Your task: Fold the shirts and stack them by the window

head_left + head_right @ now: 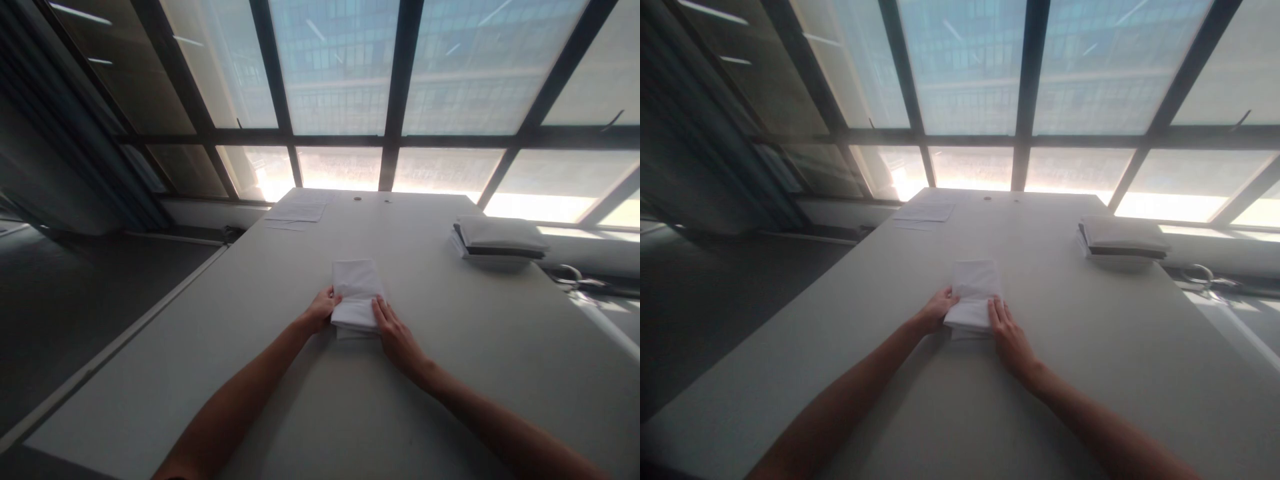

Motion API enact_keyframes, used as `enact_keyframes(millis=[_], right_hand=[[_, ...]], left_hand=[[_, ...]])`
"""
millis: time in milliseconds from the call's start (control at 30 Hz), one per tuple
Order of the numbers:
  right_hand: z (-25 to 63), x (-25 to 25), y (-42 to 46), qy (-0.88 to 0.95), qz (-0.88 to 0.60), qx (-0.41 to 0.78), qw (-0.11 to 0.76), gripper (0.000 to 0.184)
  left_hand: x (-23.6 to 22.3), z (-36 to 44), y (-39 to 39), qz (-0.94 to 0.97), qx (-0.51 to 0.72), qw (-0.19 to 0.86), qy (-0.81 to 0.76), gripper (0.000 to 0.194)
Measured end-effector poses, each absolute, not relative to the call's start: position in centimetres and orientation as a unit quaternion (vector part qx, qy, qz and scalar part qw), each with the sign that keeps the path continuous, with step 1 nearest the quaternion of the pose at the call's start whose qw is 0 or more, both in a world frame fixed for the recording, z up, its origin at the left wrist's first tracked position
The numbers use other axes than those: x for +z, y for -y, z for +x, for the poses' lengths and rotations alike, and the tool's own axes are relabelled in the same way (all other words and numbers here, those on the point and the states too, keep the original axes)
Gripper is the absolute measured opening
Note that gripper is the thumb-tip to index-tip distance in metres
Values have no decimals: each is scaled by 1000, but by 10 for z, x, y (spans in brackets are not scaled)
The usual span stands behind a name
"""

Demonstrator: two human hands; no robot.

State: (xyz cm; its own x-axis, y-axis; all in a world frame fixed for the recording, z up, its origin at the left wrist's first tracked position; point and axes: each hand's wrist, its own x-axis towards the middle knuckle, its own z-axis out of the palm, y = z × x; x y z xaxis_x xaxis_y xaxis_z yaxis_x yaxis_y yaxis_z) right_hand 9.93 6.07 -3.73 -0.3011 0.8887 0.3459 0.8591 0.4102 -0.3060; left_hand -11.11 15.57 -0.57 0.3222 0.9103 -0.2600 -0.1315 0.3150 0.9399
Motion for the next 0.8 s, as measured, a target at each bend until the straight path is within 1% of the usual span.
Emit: enact_keyframes(millis=[133, 233, 300, 400, 500, 600, 667, 733, 767, 800], right_hand=[[106, -32, -66, 825, -523, 29, 209, 104], [118, -31, -70, 851, -483, 44, 202, 102], [127, -34, -69, 842, -491, 58, 218, 96], [136, -38, -65, 810, -535, 61, 233, 81], [137, -37, -60, 813, -542, 34, 209, 70], [135, -31, -59, 825, -535, -1, 182, 68], [135, -28, -59, 828, -532, -13, 176, 69], [135, -27, -58, 826, -533, -16, 181, 71], [135, -27, -58, 824, -535, -15, 186, 72], [135, -28, -57, 821, -538, -14, 190, 72]], left_hand=[[-6, -114, -152, 472, 374, 668, -437, 35], [-4, -116, -148, 504, 371, 639, -447, 34], [-3, -117, -145, 514, 372, 625, -454, 36], [-4, -117, -141, 518, 375, 618, -457, 44], [-7, -116, -139, 524, 373, 621, -447, 52], [-8, -120, -138, 549, 364, 603, -450, 66], [-4, -125, -141, 584, 363, 534, -492, 83], [6, -126, -146, 643, 375, 381, -548, 95], [13, -124, -149, 676, 376, 290, -564, 94], [19, -119, -153, 709, 366, 212, -565, 89]])
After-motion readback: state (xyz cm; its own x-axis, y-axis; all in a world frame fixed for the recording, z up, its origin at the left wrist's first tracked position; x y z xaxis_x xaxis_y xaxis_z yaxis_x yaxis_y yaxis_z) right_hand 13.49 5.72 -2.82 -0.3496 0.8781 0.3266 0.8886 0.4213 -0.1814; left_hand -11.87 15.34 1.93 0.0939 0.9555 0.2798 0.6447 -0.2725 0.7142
